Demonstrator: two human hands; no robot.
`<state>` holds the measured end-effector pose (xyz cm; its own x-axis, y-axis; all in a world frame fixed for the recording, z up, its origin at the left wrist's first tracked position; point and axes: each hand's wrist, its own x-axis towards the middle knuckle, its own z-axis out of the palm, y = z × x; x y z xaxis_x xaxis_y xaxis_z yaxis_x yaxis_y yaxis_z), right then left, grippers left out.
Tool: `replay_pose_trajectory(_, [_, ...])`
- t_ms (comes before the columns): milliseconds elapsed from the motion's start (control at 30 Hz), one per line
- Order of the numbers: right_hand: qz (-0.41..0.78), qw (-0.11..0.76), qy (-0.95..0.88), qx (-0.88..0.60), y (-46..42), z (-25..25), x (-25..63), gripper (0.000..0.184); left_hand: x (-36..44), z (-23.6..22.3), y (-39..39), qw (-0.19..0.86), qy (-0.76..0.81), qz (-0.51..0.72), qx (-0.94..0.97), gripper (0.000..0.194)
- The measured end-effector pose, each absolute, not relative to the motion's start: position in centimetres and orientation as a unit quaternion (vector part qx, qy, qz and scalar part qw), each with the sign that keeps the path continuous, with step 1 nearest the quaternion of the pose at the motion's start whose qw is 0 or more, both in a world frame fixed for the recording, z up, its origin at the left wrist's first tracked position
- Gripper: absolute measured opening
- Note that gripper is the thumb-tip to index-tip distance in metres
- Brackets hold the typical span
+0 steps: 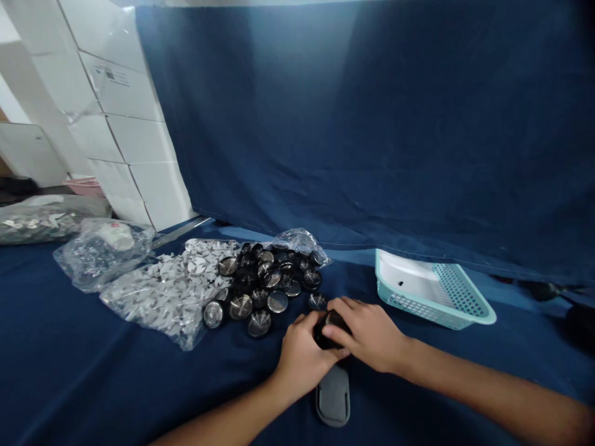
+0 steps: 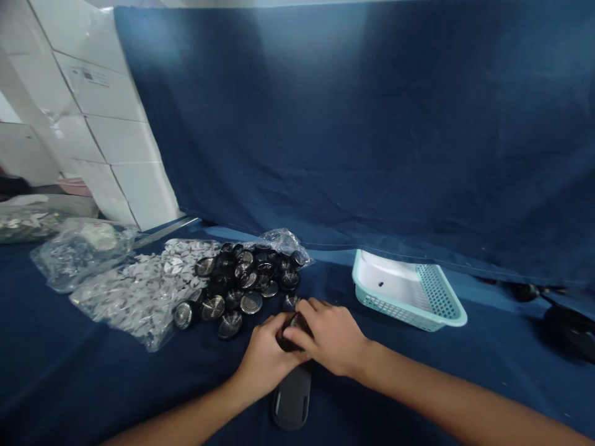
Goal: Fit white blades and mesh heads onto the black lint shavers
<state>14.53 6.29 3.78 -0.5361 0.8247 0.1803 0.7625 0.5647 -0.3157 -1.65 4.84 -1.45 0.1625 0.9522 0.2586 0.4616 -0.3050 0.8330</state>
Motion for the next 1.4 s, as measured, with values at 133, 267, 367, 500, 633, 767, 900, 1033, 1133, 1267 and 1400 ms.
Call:
replay_pose_trajectory(133, [0.410, 0.343, -0.699, -0.475, 6.0, 2.0, 16.0, 0.037, -1.9, -1.5, 5.2, 0.413, 0.442, 0.478, 0.637, 0.045])
replay_pose_trajectory(267, [0.721, 0.339, -0.468, -0.384, 4.8, -0.1, 16.5, 0.049, -1.8, -1.8, 5.0, 0.446, 0.400, 0.513, 0.615, 0.050])
replay_pose_trajectory(367, [0.832, 0.313, -0.365, -0.278, 4.1, -1.3, 16.2, 0.050, -1.6, -2.0, 4.8, 0.419, 0.417, 0.492, 0.639, 0.053])
replay_pose_trajectory(500, [0.857, 0.332, -0.291, -0.265, 3.9, -1.9, 16.0, 0.047, -1.7, -2.3, 4.9, 0.315, 0.471, 0.447, 0.693, 0.071])
replay_pose_trajectory(633, [0.841, 0.314, -0.238, -0.370, 3.9, -1.6, 16.1, 0.064, -2.5, -1.9, 5.3, 0.223, 0.436, 0.434, 0.756, 0.084])
replay_pose_trajectory(767, [0.822, 0.302, -0.229, -0.424, 4.0, -1.5, 16.2, 0.068, -3.3, -1.3, 5.7, 0.134, 0.372, 0.407, 0.823, 0.072])
replay_pose_trajectory(900, [0.827, 0.296, -0.253, -0.405, 4.2, -2.0, 16.4, 0.069, -3.3, -1.0, 5.6, 0.075, 0.354, 0.396, 0.844, 0.062])
replay_pose_trajectory(1033, [0.846, 0.291, -0.258, -0.366, 4.8, -2.5, 16.6, 0.066, -3.3, -0.6, 5.5, -0.014, 0.356, 0.381, 0.853, 0.065])
replay_pose_trajectory(1133, [0.859, 0.274, -0.248, -0.354, 5.0, -2.7, 16.9, 0.061, -3.6, -0.1, 5.6, -0.136, 0.313, 0.350, 0.872, 0.062])
replay_pose_trajectory(1267, [0.861, 0.267, -0.263, -0.345, 4.8, -2.7, 17.1, 0.056, -4.1, 0.4, 5.7, -0.206, 0.289, 0.309, 0.882, 0.060])
replay_pose_trajectory(1400, [0.848, 0.282, -0.277, -0.352, 4.5, -2.7, 17.2, 0.047, -4.0, 0.1, 5.6, -0.187, 0.313, 0.301, 0.881, 0.061])
